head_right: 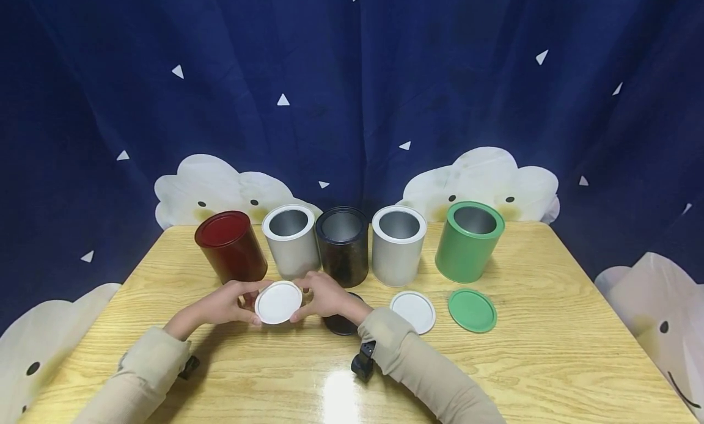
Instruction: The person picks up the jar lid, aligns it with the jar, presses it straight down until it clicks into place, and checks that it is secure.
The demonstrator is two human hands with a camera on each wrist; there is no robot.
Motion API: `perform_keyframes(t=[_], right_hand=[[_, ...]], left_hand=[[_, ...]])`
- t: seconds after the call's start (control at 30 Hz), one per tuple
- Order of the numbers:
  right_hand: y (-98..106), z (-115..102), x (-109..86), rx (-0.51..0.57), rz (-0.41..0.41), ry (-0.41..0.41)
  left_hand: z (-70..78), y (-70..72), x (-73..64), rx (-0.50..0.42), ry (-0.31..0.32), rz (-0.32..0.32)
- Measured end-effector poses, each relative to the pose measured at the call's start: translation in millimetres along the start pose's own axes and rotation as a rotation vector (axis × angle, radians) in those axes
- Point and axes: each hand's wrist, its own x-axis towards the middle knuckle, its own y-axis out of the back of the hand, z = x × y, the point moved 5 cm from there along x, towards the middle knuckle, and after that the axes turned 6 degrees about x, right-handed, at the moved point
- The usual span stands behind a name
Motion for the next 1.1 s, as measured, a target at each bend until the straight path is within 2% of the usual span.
perform_keyframes(t=[0.1, 0.23, 0.5, 0.9, 1.1], right_hand=[[3, -1, -0.5, 0.011, 0.003, 0.008], [6, -4, -1.8, 0.021, 0.008, 0.012], [15, -9, -2.6, 0.045, 0.032, 0.038], [25, -18, -4.6, 0.094, 0.063, 0.089], [32, -19, -5.4, 0.128, 0.099, 0.093]], left_hand=[[2.7, 3.2, -2.0, -0.033, -0.019, 0.037], [5.3, 6.9, -4.7, -0.059, -0.007, 0.067], [11.7, 15.1, -7.0, -0.040, -0.010, 0.123], [21.8, 22.0, -7.2, -0.052, -0.012, 0.158], [26.1, 26.9, -6.6, -0.079, -0.013, 0.219]])
